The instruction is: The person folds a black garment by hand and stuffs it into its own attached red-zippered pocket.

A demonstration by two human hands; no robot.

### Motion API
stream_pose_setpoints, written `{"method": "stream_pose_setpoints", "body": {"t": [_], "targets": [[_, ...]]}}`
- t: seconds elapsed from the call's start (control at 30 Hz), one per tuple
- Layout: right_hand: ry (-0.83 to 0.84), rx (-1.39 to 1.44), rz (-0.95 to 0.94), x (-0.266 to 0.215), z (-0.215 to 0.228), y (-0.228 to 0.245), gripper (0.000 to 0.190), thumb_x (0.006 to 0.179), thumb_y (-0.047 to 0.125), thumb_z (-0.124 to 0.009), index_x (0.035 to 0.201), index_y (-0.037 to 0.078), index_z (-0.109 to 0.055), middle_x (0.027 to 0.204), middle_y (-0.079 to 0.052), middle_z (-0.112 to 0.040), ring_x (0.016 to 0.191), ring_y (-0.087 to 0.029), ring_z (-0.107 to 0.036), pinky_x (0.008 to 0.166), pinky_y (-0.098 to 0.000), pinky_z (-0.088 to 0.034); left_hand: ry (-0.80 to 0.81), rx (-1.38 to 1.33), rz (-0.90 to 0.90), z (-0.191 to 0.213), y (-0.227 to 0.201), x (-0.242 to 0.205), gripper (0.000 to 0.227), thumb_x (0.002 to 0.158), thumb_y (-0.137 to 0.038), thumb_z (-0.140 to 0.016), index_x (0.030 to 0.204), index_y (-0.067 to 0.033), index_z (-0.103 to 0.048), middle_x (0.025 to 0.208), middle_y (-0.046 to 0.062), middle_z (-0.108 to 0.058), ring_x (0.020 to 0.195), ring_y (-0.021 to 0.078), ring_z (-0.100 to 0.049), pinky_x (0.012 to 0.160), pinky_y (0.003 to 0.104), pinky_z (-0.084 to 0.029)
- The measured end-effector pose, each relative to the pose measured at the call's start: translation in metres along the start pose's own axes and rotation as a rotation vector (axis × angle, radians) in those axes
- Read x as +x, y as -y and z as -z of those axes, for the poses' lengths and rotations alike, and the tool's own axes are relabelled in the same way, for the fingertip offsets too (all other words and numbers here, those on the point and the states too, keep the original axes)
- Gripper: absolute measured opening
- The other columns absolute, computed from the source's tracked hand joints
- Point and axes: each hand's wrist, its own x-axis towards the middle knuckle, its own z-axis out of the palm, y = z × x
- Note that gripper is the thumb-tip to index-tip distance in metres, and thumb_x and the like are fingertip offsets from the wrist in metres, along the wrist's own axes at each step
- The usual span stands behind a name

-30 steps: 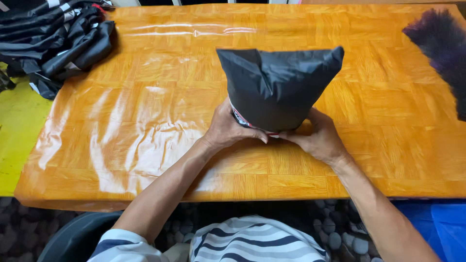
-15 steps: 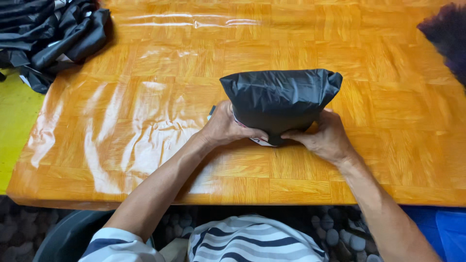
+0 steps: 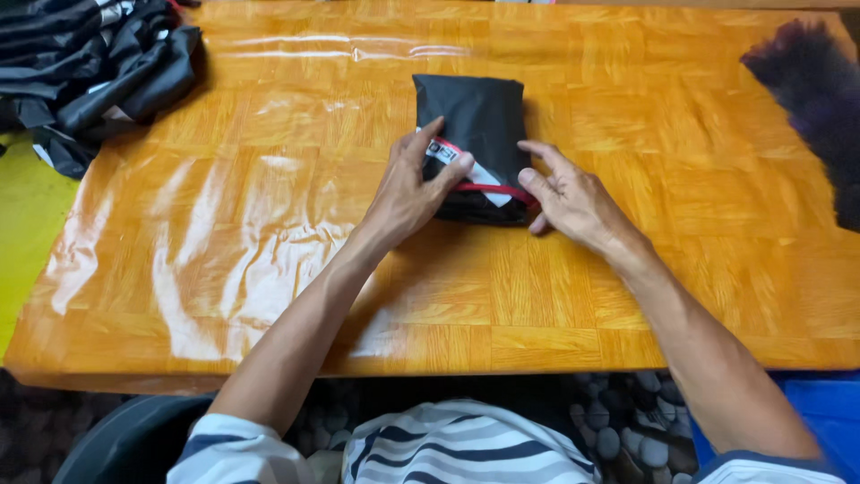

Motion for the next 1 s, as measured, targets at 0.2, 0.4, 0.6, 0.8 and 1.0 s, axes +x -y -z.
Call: {"method": "stream_pose_setpoints", "body": {"t": [0.2,0.4,0.6,0.8,1.0], "targets": [[-0.259,-0.254,0.488,0.004,-0.023,-0.022,0.058,0.085,0.038,-0.084,0.139,0.030,-0.065,0.130,-0.013,-0.050,0.105,-0.046,-0.067,0.095,-0.0520,-0.056,-0.079,0.044,-0.318,-0.006,0.028,-0.019,0.070,0.084,-0.040,-0.088,0.147,-0.0302,-0.058,0.160,0.033,-0.030,0.143,0.0576,-0.038,0.118,0.061,-0.037],[-0.519,-0.357,0.714,0.016,-0.058,-0.045,0.011,0.091,0.012,-0.081,0.093,0.011,-0.071,0.097,-0.006,-0.051,0.086,-0.035,-0.071,0.073,-0.0406,-0.060,-0.314,0.125,-0.542,-0.035,0.075,0.001,0.053,0.086,-0.019,-0.087,0.134,-0.0305,-0.070,0.151,0.011,-0.052,0.132,0.0428,-0.058,0.106,0.050,-0.055],[-0.509,-0.185,0.739,0.024,-0.057,-0.054,0.010,0.094,0.011,-0.082,0.098,0.010,-0.072,0.089,-0.008,-0.053,0.084,-0.032,-0.067,0.073,-0.0383,-0.056,-0.296,0.124,-0.504,-0.025,0.064,-0.003,0.059,0.081,-0.027,-0.093,0.135,-0.0284,-0.069,0.149,0.012,-0.052,0.136,0.0438,-0.055,0.110,0.054,-0.051],[-0.263,-0.265,0.827,0.004,-0.030,-0.046,0.054,0.085,0.005,-0.093,0.130,0.001,-0.063,0.108,-0.018,-0.046,0.095,-0.030,-0.056,0.080,-0.0389,-0.057,-0.092,0.098,-0.509,-0.012,0.062,-0.009,0.085,0.074,-0.016,-0.101,0.146,-0.0254,-0.057,0.164,0.017,-0.033,0.154,0.0347,-0.041,0.124,0.044,-0.044],[-0.441,-0.281,0.835,0.010,-0.047,-0.035,0.019,0.090,-0.023,-0.059,0.083,-0.006,-0.056,0.086,-0.014,-0.051,0.072,-0.027,-0.055,0.059,-0.0368,-0.046,-0.226,0.131,-0.606,-0.023,0.066,-0.007,0.059,0.085,0.007,-0.078,0.136,-0.0192,-0.066,0.154,0.016,-0.045,0.141,0.0330,-0.058,0.112,0.040,-0.056]]}}
